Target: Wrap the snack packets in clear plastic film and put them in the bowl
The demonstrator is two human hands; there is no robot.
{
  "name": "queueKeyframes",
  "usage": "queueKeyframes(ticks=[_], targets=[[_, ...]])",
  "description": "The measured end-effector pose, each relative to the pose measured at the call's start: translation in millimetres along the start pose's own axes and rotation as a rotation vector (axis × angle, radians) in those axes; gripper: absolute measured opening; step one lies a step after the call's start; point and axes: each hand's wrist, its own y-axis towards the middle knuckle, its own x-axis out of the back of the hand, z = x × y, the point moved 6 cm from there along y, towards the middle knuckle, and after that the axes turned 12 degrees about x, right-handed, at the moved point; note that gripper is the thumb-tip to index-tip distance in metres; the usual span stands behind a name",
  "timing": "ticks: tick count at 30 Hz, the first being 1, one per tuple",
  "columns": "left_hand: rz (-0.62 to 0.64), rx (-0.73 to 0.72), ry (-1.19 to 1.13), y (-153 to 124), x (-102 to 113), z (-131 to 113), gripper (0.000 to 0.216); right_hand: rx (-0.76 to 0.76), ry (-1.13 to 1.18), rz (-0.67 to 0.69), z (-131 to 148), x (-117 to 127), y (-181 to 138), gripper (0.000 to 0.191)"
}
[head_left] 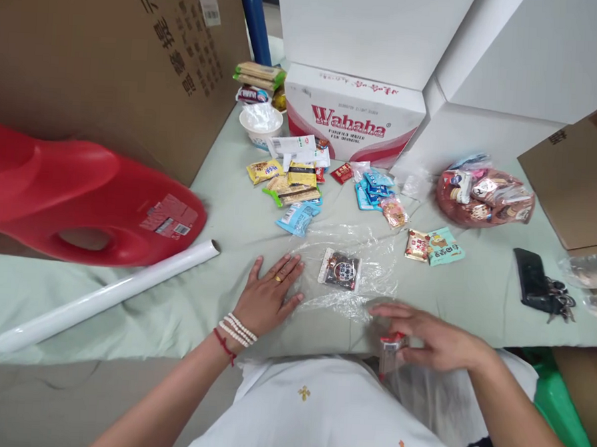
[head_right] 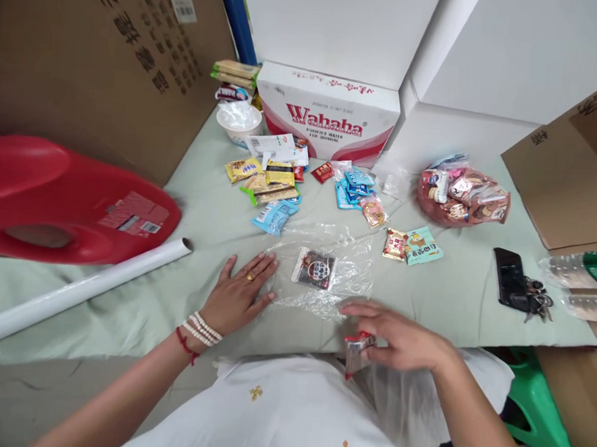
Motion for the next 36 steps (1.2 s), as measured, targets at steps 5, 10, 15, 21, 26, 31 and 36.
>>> queueKeyframes(ticks=[5, 10, 15, 21, 26, 31, 36], targets=[[0.024, 0.014, -0.007, 1, -2, 1, 0.063, -0.111, -0.012, 0.083, -13, -26, -25, 0.029], [0.032, 0.006, -0.025, -2, 2, 1, 0.067, -0.212, 0.001, 0.075, -16, 1, -73, 0.031], [-0.125, -0.014, -0.052, -14, 22, -6, 0.054, -0.296, 0.025, -0.501, -10, 40, -68, 0.024], [0.022, -0.062, -0.024, -24, 3, -2, 0.052, -0.316, 0.676, -0.993, -26, 19, 17, 0.038], [-0.086, -0.07, -0.047, -42, 12, 4, 0.054, -0.284, 0.805, -1.066, -34, -8, 82, 0.042], [-0.082, -0.254, -0.085, -53, 16, -4, 0.062, -0.441, 0.055, -0.969, -37, -6, 88, 0.032], [-0.046, -0.289, -0.148, -51, 11, 2, 0.051, -0.375, -0.466, -0.954, -16, -7, 45, 0.04]])
